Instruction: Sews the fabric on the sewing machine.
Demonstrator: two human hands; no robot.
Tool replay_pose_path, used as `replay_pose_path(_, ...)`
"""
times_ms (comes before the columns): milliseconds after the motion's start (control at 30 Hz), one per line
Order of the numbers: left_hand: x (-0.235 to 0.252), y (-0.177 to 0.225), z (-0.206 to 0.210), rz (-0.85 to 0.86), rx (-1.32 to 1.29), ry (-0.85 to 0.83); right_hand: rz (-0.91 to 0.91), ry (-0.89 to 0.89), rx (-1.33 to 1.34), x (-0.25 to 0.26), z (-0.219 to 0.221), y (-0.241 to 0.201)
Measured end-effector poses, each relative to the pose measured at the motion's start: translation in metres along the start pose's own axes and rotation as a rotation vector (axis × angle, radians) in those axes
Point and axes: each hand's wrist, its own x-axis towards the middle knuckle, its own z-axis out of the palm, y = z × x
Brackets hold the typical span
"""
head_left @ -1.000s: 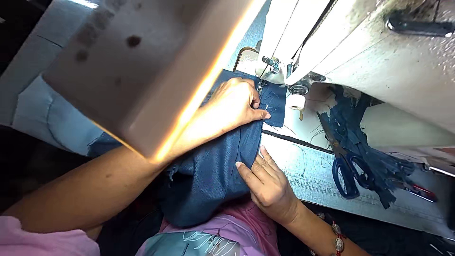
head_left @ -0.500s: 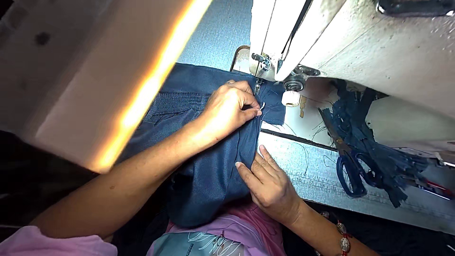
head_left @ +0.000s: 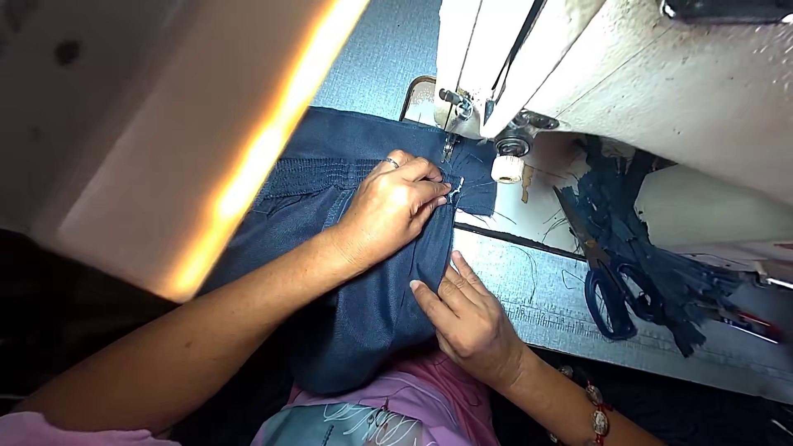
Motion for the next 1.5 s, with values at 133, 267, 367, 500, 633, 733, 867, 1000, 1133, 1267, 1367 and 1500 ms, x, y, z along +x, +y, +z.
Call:
replay_pose_path(133,-0.002,-0.001,0.002,0.017,0.009,0.014,-0.004,0.001,-0.001,0.0,0.0,0.0)
replay_pose_path(267,-0.001,-0.016,0.002,0.165,-0.031,-0.006,-0.007,-0.01,-0.001,0.0,-0.001,0.001)
replay_pose_path(367,0.002,-0.023,0.0,0.218,-0.069,-0.033,-0.009,-0.024,0.002,0.002,-0.002,0.002)
replay_pose_path(500,0.004,-0.019,0.0,0.211,-0.094,0.005,-0.007,-0.037,0.001,0.002,-0.003,0.002)
replay_pose_path(633,-0.02,-0.007,-0.002,0.126,-0.055,-0.011,-0.024,-0.076,0.026,-0.003,-0.009,-0.015)
replay_pose_path(733,-0.036,0.006,-0.006,0.136,-0.039,0.012,-0.091,-0.121,0.009,-0.006,-0.014,-0.027)
replay_pose_path(867,-0.04,0.002,-0.002,0.158,-0.088,-0.001,-0.059,-0.175,0.149,0.024,-0.031,-0.013)
replay_pose_path(1000,-0.039,0.002,0.0,0.163,-0.098,0.009,0.23,0.041,0.008,0.063,-0.029,0.034)
replay_pose_path(1133,-0.04,0.002,0.002,0.163,-0.101,0.023,0.342,0.026,-0.079,0.081,-0.018,0.06)
replay_pose_path(1267,-0.038,0.002,0.003,0.168,-0.095,0.02,0.359,-0.014,-0.286,0.081,-0.023,0.07)
replay_pose_path(1367,-0.038,0.005,0.0,0.15,-0.046,0.034,0.411,-0.021,-0.258,0.084,-0.03,0.058)
replay_pose_path(1500,-0.037,0.009,-0.002,0.111,-0.015,0.066,0.592,-0.297,-0.203,0.097,-0.036,0.034)
